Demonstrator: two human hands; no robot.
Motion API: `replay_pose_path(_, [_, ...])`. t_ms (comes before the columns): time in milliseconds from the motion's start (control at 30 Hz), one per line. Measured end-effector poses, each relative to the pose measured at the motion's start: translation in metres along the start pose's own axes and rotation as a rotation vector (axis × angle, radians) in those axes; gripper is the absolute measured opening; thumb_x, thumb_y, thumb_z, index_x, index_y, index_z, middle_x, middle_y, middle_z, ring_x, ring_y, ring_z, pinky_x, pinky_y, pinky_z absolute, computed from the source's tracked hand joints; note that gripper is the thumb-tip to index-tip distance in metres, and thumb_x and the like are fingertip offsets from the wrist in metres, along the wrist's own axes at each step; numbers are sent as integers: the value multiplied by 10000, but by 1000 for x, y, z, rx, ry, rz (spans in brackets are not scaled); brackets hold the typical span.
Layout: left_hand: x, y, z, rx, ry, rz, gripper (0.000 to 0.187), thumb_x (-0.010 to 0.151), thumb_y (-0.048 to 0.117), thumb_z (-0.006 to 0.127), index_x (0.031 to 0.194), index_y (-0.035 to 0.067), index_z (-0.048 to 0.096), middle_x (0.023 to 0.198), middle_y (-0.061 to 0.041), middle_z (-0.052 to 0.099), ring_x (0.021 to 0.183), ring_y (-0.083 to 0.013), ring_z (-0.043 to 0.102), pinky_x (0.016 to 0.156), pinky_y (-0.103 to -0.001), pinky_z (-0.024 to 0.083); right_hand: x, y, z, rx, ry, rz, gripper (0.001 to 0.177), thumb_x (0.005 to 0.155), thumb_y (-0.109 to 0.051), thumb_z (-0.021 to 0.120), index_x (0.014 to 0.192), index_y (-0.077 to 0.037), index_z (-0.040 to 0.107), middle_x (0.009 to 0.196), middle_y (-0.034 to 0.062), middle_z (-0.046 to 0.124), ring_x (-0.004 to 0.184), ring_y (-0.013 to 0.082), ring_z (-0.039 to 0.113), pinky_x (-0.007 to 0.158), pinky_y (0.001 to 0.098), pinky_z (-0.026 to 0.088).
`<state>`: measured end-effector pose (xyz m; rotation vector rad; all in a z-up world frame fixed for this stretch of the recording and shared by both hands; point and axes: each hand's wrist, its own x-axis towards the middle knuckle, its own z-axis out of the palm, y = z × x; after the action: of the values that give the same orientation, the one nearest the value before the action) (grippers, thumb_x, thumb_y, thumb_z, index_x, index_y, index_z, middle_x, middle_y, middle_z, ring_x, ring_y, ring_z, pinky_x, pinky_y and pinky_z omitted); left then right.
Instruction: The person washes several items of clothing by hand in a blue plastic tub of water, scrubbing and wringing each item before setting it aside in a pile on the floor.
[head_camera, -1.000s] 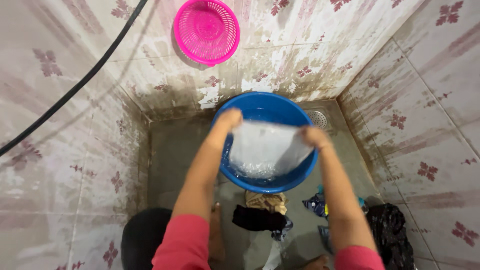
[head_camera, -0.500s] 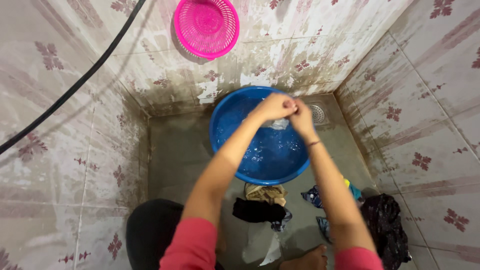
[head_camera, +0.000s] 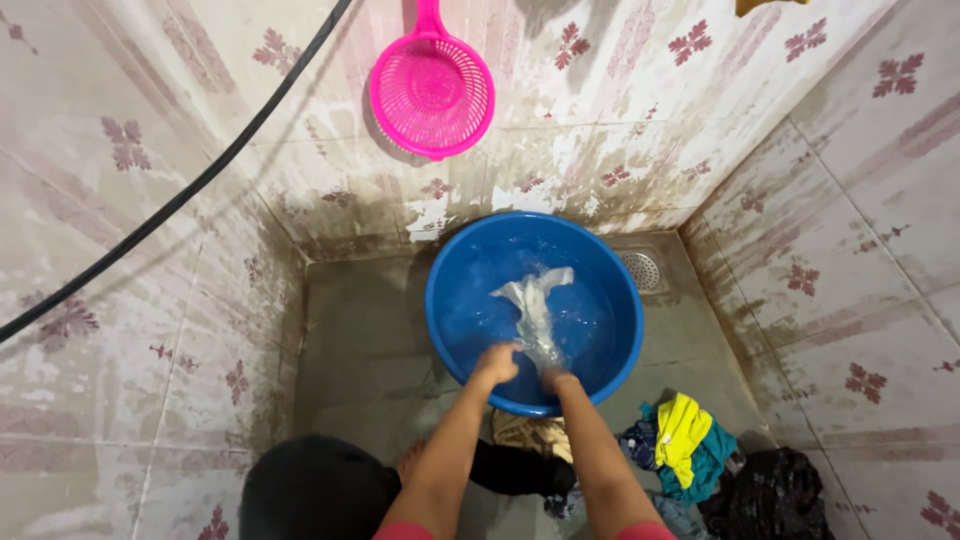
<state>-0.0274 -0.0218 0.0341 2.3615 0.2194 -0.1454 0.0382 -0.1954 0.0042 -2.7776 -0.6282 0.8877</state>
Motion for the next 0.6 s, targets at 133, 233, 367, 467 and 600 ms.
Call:
replay_pose_path(133, [5,22,8,43,-277,238,1172,710,301,976,1556,141,181,1589,-182,311,1465,-356,301,1159,-418,317,-32,-18,-50,125,39,-131,281,783,-175,654,1028,-90,764,989,201,751,878,332,732,793,430,581])
replay_pose_path(233, [5,37,13,-581,-264,236,1064,721,230,947,1538,138,273,1521,-137,433,1389,-291,421,1118,-377,388,-77,-24,-113,339,230,-332,247,754,-146,688,971,-101,796,906,155,779,793,262,743,747,376,584])
replay_pose_path(367, [5,53,21,-1057,-280,223,933,735,136,908,1514,133,396,1430,-76,596,1288,-204,581,1064,-323,483,-150,-24,-195,803,451,-530,138,921,0,609,977,-24,733,855,53,741,755,146,673,674,283,544])
replay_pose_path(467, [10,63,23,-860,-172,87,621,822,217,883,1368,48,642,1261,-112,723,1161,-239,677,1000,-348,528,-172,-11,-225,1065,648,-551,97,999,-14,606,1023,-9,699,918,1,718,842,105,650,769,241,524])
replay_pose_path(600, [25,51,9,-760,85,124,444,834,221,722,1255,83,689,1174,-132,770,1080,-261,737,922,-356,567,-142,28,-203,1169,882,-416,170,1099,-122,625,1034,15,702,880,71,696,785,154,609,726,281,490])
